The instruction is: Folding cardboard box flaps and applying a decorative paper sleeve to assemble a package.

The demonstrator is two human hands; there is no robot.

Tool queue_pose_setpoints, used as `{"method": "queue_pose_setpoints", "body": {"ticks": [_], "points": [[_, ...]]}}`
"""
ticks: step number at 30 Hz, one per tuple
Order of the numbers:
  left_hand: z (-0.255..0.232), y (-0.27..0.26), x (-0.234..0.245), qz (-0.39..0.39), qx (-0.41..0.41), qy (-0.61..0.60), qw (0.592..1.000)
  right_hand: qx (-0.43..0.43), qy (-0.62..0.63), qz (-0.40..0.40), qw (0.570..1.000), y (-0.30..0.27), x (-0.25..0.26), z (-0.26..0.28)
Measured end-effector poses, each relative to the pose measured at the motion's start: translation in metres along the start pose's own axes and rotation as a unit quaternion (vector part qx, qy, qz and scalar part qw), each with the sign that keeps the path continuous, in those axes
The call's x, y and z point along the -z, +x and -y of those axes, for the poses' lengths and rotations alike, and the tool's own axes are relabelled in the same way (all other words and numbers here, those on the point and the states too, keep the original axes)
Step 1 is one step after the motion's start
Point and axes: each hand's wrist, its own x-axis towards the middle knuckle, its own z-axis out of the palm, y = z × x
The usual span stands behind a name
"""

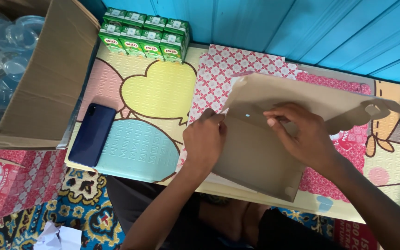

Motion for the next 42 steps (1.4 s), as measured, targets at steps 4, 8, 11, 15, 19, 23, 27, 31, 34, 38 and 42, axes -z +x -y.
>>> {"method": "queue_pose_setpoints", "body": {"ticks": [4,8,11,15,19,23,27,31,34,38,42], "points": [[-0.007,-0.001,0.007,0.017,0.016,-0.018,1.0,0.003,-0.007,0.0,1.0,-0.001,-0.001,-0.001],[-0.005,0.002,0.001,0.049,0.025,0.013,0.998,0.0,-0.008,0.002,1.0,0.0,-0.001,0.0],[-0.006,0.0,0.007,0.046,0.017,0.029,0.998,-0.004,-0.009,0.001,1.0,0.0,0.0,0.003],[-0.009,0.001,0.016,0.038,0.022,0.006,0.999,-0.001,-0.017,0.011,1.0,0.0,0.001,0.001],[-0.019,0.007,0.022,0.063,0.049,0.027,0.996,0.004,-0.017,0.005,1.0,0.002,0.001,0.007],[-0.01,0.005,0.011,0.061,0.031,0.013,0.998,0.003,-0.022,0.012,1.0,0.003,0.001,0.007],[-0.003,0.006,0.006,0.06,0.022,-0.006,0.998,-0.001,-0.016,0.007,1.0,0.0,0.0,0.003],[-0.004,-0.009,0.019,0.077,0.026,-0.051,0.995,0.003,-0.015,-0.001,1.0,0.0,-0.001,0.0],[-0.006,-0.024,0.036,0.087,-0.015,-0.148,0.985,0.0,-0.005,0.0,1.0,-0.001,-0.001,-0.003],[-0.006,-0.038,0.04,0.099,-0.028,-0.242,0.965,0.0,-0.009,-0.002,1.0,-0.002,-0.002,-0.007],[0.001,-0.044,0.031,0.106,-0.039,-0.272,0.956,0.002,-0.013,0.004,1.0,0.0,-0.003,-0.007]]}}
